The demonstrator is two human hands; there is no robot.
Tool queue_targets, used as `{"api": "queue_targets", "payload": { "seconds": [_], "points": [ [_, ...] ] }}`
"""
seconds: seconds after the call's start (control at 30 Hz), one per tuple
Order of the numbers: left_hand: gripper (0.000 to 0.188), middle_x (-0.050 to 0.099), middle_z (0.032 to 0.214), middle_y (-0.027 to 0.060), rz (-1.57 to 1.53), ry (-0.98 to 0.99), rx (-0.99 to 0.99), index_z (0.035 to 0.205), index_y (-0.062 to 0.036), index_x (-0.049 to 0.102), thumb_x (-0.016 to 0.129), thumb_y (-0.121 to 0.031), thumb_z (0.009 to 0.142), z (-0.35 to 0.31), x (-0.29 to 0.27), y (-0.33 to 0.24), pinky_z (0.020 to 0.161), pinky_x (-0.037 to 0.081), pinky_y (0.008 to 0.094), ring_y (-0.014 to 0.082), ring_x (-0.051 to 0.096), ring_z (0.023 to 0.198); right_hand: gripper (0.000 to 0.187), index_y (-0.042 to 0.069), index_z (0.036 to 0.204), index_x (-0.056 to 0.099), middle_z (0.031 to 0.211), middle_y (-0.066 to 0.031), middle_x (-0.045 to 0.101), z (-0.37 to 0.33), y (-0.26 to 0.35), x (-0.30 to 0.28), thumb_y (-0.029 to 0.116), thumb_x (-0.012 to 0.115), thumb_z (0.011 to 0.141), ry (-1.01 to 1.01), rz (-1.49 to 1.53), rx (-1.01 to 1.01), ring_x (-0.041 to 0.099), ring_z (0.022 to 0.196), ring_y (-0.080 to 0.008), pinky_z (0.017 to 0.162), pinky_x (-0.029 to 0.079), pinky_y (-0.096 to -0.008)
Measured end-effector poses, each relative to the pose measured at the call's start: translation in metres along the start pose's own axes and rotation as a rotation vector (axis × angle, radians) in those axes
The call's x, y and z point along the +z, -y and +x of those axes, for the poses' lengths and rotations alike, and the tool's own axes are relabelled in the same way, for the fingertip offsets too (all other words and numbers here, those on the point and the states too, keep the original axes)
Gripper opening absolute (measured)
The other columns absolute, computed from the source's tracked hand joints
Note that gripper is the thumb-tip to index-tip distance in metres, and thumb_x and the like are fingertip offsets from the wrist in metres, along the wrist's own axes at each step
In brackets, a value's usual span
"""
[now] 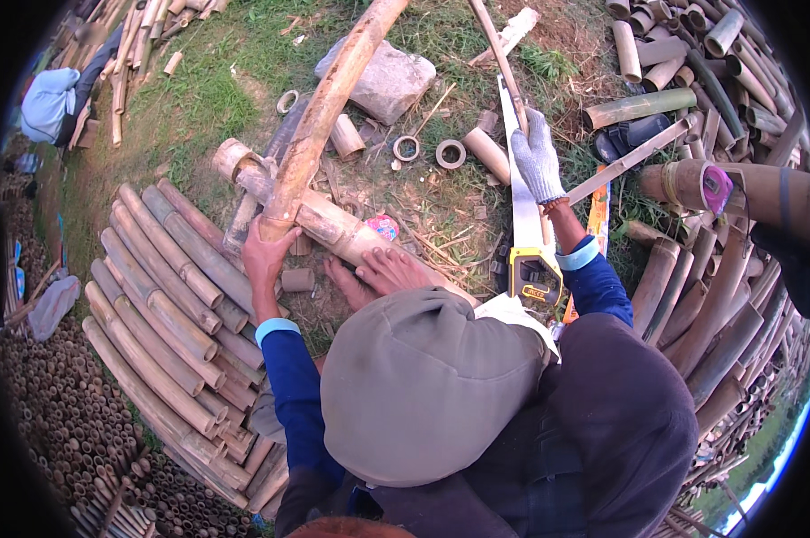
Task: The person sits on the ground and uses a machete to split long bamboo poles into smaller sections. They repeatedly position the bamboo, strike it with the machete, and separate the split pieces, stacking them nearby.
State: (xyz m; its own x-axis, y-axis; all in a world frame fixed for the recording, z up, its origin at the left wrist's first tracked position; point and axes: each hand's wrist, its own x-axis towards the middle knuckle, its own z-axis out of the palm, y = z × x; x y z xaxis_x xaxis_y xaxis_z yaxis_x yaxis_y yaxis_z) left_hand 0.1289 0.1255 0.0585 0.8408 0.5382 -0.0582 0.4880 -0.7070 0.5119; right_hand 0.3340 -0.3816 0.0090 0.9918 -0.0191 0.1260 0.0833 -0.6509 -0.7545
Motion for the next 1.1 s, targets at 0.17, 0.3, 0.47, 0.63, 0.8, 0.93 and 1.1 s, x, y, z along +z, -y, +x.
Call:
{"api": "queue_targets", "payload": {
  "seconds": [0.17,0.3,0.47,0.63,0.8,0.93,1.1],
  "points": [
    [0.089,0.077,0.124,0.027,-0.028,-0.007,0.017,0.144,0.0015,0.064,0.101,-0.039,0.073,-0.031,0.005,0.017,0.1,0.057,0.0494,0.0428,0.074,0.113,0.047,0.005,0.143,0.053,0.118,-0.027,0.066,0.011,-0.007,-0.016,0.029,0.054,0.104,-0.026,0.108,0.186,0.069,0.107,-0.0405,0.096,0.055,-0.0491],
    [0.089,0.074,0.131,0.0261,0.054,-0.032,0.052,0.145,0.0013,0.063,0.101,-0.035,0.073,-0.055,0.006,0.047,0.104,0.055,0.0481,0.042,0.071,0.119,0.055,0.001,0.134,0.058,0.108,-0.0237,0.071,0.036,-0.029,-0.041,0.047,0.062,0.104,0.012,0.205,0.203,0.073,0.099,-0.031,0.092,0.056,-0.0426],
    [0.09,0.07,0.138,0.0255,0.017,0.059,-0.041,0.147,0.0013,0.061,0.102,-0.028,0.072,-0.112,-0.018,0.06,0.108,0.051,0.0464,0.0411,0.068,0.124,0.074,-0.001,0.14,0.065,0.134,-0.0326,0.07,0.023,-0.114,-0.078,0.06,0.067,0.097,-0.283,-0.027,0.409,0.066,0.128,-0.0437,0.11,0.052,-0.0472],
    [0.09,0.069,0.137,0.0241,-0.051,0.076,-0.136,0.148,0.0009,0.059,0.101,-0.02,0.072,-0.17,-0.044,0.089,0.11,0.049,0.0454,0.0382,0.066,0.125,0.093,-0.002,0.152,0.054,0.151,-0.0382,0.053,-0.021,-0.186,-0.084,0.058,0.078,0.085,-0.639,-0.147,0.954,0.061,0.133,-0.051,0.115,0.049,-0.0488],
    [0.089,0.068,0.139,0.0227,-0.062,0.109,-0.179,0.148,0.0005,0.059,0.101,-0.018,0.072,-0.194,-0.052,0.13,0.111,0.049,0.0454,0.037,0.064,0.125,0.051,0.005,0.132,0.067,0.123,-0.0115,0.07,-0.011,-0.258,-0.101,0.044,0.073,0.1,-0.282,0.402,0.733,0.064,0.106,-0.0244,0.094,0.052,-0.0431],
    [0.089,0.068,0.14,0.0193,-0.105,0.043,-0.251,0.149,-0.0011,0.058,0.1,-0.018,0.073,-0.197,-0.058,0.108,0.112,0.049,0.0436,0.0333,0.064,0.127,0.057,-0.005,0.131,0.061,0.111,-0.0179,0.07,-0.007,-0.22,-0.087,0.031,0.076,0.09,-0.574,0.214,0.582,0.066,0.089,-0.0281,0.078,0.054,-0.0417],
    [0.089,0.067,0.14,0.0163,-0.352,-0.04,-0.384,0.149,-0.0031,0.056,0.1,-0.027,0.076,-0.209,-0.044,0.113,0.114,0.049,0.0412,0.0288,0.064,0.129,0.054,-0.001,0.146,0.056,0.124,-0.0209,0.071,0.027,-0.178,-0.08,0.025,0.069,0.1,-0.54,-0.068,0.27,0.075,0.102,-0.034,0.089,0.061,-0.0465]
  ]
}}
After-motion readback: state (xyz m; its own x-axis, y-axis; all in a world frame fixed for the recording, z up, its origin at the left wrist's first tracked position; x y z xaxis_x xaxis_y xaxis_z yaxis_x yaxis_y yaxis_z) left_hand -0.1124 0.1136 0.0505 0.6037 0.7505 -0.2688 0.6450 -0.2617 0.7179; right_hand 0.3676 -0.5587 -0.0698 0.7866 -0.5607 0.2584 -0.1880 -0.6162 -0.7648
